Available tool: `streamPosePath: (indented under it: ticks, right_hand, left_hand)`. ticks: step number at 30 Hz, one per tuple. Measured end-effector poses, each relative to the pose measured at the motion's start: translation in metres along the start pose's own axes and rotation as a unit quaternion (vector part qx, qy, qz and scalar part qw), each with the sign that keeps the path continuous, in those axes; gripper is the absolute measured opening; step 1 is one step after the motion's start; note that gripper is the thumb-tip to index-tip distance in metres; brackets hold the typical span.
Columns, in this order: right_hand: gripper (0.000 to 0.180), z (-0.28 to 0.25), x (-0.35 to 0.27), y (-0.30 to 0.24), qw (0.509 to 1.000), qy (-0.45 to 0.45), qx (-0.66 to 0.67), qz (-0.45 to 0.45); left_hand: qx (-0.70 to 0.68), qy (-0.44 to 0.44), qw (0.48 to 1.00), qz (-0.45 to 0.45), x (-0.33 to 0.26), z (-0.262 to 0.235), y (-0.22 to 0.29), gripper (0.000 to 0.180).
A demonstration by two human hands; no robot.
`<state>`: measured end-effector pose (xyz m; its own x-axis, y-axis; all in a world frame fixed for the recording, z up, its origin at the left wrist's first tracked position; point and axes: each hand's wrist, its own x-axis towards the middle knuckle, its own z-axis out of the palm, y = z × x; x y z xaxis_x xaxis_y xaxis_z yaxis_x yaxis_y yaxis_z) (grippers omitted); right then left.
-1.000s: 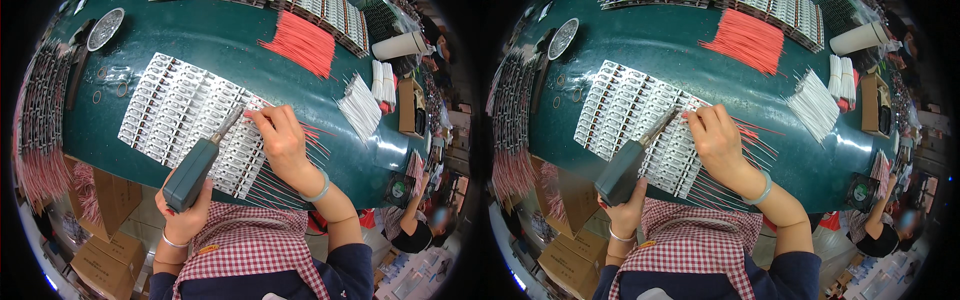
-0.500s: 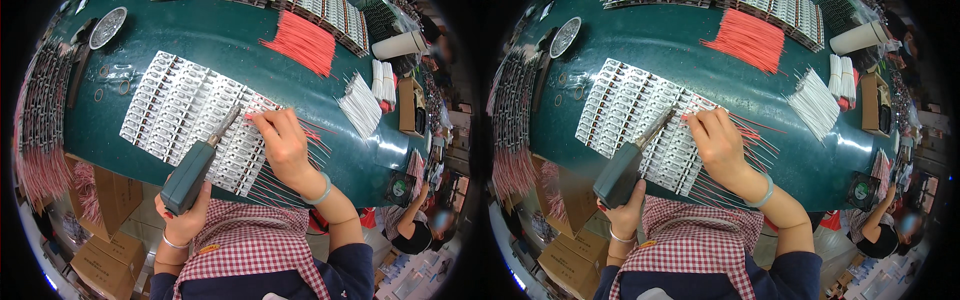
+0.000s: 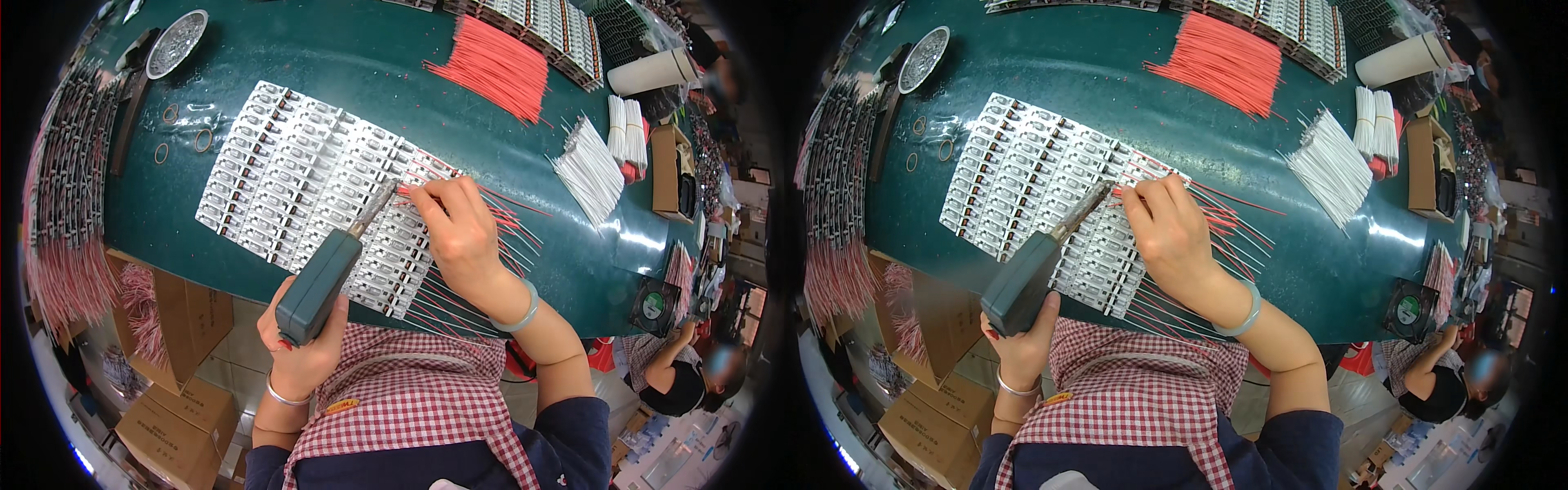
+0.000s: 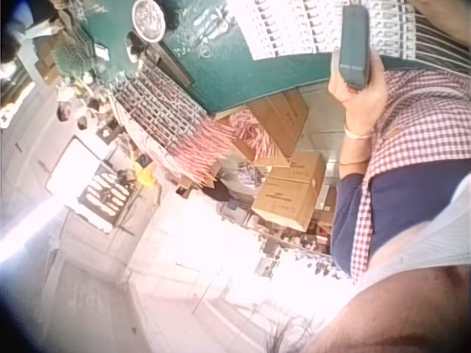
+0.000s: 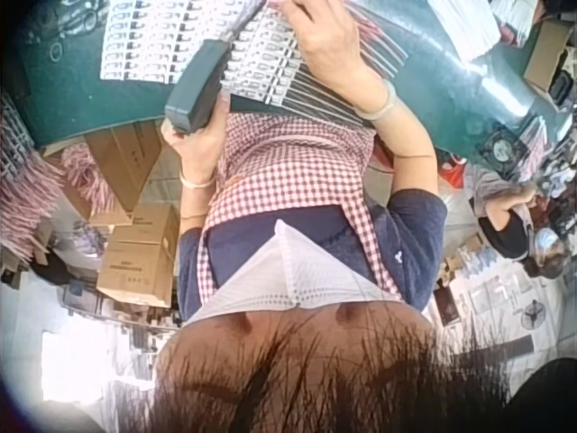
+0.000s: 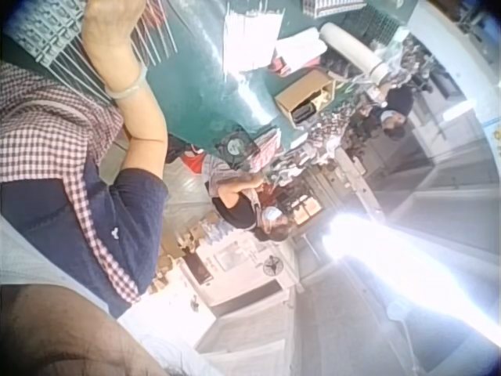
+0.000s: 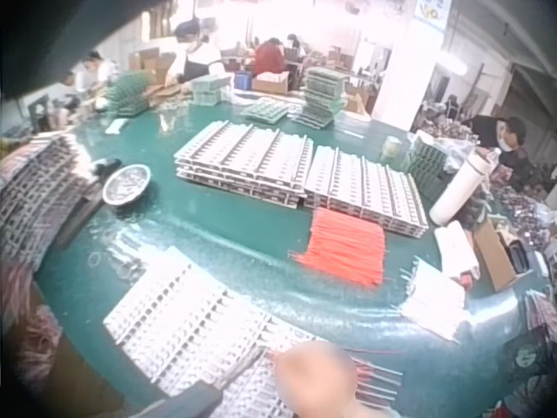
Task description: The person uses a soldering iron to attach red and white wires to a grid of electronic components on a green workbench. They repeatedly pick up individual wires, place them into slots on the component board, and apply heat with the soldering iron to secure them.
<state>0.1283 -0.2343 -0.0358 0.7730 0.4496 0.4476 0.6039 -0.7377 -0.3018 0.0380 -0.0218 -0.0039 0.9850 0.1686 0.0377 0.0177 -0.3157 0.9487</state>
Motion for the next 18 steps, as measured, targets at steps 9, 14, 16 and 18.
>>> streamPosePath:
  ticks: [9, 14, 16, 18]
  right_hand:
    - [0.032, 0.000, 0.000, 0.000, 1.000, -0.004, -0.003, -0.002]
    - [0.032, 0.000, 0.000, -0.001, 1.000, -0.002, -0.006, -0.002]
    - [0.032, 0.001, 0.000, -0.001, 1.000, -0.004, -0.007, 0.001]
    - [0.032, 0.000, 0.000, -0.002, 1.000, 0.002, -0.006, -0.001]
  left_hand:
    - [0.036, -0.009, 0.999, 0.005, -0.002, -0.004, 0.001, 0.019]
    - [0.040, 0.035, 0.998, 0.019, -0.015, -0.007, -0.010, 0.026]
    - [0.049, 0.036, 0.998, 0.022, -0.015, -0.008, -0.008, 0.027]
    - [0.052, 0.037, 0.998, 0.023, -0.014, -0.009, -0.005, 0.027]
